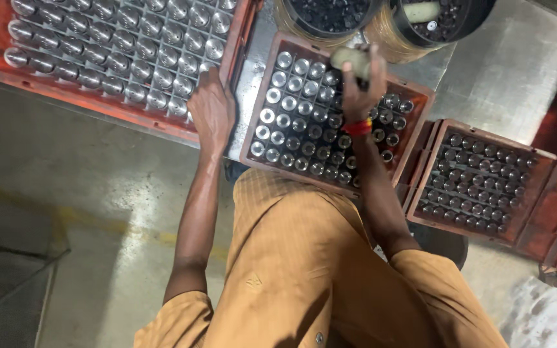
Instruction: The person repeatedly picks up small metal caps from a container and places them into a red plastic tray, arranging them in rows. The person also uses a cylindrical tool to press down on the caps in the tray.
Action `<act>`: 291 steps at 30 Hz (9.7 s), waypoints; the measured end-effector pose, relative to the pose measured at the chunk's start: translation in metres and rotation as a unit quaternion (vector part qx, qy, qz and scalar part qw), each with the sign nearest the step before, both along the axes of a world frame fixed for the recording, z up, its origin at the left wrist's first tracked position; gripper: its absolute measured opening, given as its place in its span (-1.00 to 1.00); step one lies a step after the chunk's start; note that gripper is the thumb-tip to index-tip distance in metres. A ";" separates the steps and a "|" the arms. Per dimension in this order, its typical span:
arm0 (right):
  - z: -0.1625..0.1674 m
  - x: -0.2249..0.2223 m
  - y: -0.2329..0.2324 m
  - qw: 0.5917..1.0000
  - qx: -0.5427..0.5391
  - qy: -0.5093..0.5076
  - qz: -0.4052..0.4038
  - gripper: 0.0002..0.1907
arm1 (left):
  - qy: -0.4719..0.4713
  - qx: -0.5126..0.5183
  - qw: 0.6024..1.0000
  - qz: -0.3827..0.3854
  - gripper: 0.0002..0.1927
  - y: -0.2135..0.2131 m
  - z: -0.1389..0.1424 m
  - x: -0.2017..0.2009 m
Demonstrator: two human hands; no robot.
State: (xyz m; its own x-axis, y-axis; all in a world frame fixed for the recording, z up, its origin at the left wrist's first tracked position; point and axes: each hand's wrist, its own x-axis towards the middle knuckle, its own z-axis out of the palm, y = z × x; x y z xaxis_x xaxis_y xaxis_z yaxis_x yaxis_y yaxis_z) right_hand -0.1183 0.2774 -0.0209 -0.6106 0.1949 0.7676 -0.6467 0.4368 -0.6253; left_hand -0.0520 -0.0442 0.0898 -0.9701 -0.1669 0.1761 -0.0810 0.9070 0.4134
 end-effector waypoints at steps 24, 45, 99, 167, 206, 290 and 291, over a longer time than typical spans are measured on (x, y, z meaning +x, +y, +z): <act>0.002 0.072 0.004 0.981 0.158 -0.069 -0.092 -0.54 | 0.023 0.018 0.998 -0.047 -0.78 -0.005 -0.009 0.002; 0.012 0.133 -0.052 0.983 0.159 -0.015 0.092 -0.61 | -0.014 0.028 0.999 -0.024 -0.76 -0.003 -0.021 -0.006; 0.032 0.199 -0.103 0.960 0.192 -0.194 0.065 -0.74 | 0.074 0.011 0.997 -0.006 -0.72 0.003 -0.045 -0.009; 0.006 0.078 -0.070 0.965 0.164 -0.195 -0.063 -0.45 | -0.003 0.026 0.999 -0.027 -0.73 0.006 -0.052 -0.006; 0.013 -0.008 -0.060 0.965 0.182 -0.188 -0.030 -0.47 | 0.009 0.065 0.998 -0.018 -0.87 0.008 -0.049 -0.007; 0.030 0.091 0.088 0.942 0.286 -0.177 -0.017 -0.46 | 0.026 -0.025 0.999 -0.008 -0.80 -0.009 -0.002 -0.005; 0.036 0.085 0.082 0.953 0.232 -0.196 -0.022 -0.43 | 0.021 -0.022 0.999 -0.009 -0.80 -0.009 -0.002 -0.005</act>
